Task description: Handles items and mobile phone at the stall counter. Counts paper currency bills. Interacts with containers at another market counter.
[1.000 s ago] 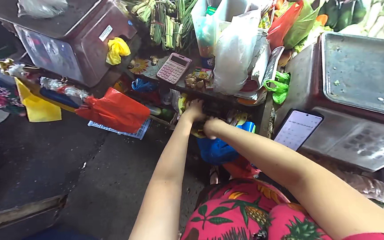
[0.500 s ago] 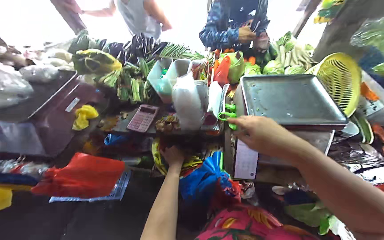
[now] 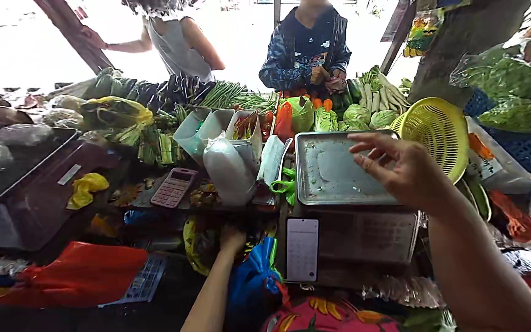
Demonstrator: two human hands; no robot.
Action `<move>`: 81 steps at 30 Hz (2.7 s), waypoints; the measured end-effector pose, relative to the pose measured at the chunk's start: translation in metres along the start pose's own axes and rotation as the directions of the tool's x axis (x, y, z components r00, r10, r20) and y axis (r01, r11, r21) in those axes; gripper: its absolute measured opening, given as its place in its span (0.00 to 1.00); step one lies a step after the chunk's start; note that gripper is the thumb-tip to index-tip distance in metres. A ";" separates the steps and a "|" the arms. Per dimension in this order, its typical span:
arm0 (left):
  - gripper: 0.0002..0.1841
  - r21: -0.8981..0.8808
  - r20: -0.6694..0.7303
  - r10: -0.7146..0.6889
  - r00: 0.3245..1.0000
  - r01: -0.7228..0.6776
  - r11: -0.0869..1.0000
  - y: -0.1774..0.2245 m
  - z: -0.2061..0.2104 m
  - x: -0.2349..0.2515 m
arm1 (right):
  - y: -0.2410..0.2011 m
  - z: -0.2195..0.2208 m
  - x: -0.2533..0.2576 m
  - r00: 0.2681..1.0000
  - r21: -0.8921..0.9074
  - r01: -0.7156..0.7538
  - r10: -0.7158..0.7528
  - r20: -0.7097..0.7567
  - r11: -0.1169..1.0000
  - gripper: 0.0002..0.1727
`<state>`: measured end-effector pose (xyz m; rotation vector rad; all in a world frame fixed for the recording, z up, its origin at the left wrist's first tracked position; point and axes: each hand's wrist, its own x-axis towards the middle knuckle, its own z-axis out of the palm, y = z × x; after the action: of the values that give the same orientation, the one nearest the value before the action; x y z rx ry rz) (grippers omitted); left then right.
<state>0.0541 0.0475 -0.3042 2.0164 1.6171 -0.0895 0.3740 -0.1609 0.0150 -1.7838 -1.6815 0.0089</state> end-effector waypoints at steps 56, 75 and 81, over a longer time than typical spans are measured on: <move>0.22 -0.429 -0.470 0.261 0.843 -0.476 0.767 -0.012 -0.069 -0.222 | 0.092 0.022 0.252 0.982 0.179 -0.149 0.167 -0.091 0.973 0.29; 0.11 -0.662 -0.729 0.123 0.673 -0.739 0.127 0.126 -0.106 -0.181 | 0.125 0.047 0.249 0.979 -0.138 0.108 -0.081 0.185 0.985 0.49; 0.13 -0.634 -0.739 0.124 0.662 -0.746 0.206 0.114 -0.095 -0.182 | 0.138 0.075 0.250 0.991 0.239 0.114 -0.128 0.043 0.964 0.12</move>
<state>0.0822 -0.0850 -0.1127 1.4327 0.7537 1.4846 0.5042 0.1033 0.0008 -1.5157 -1.7491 0.2006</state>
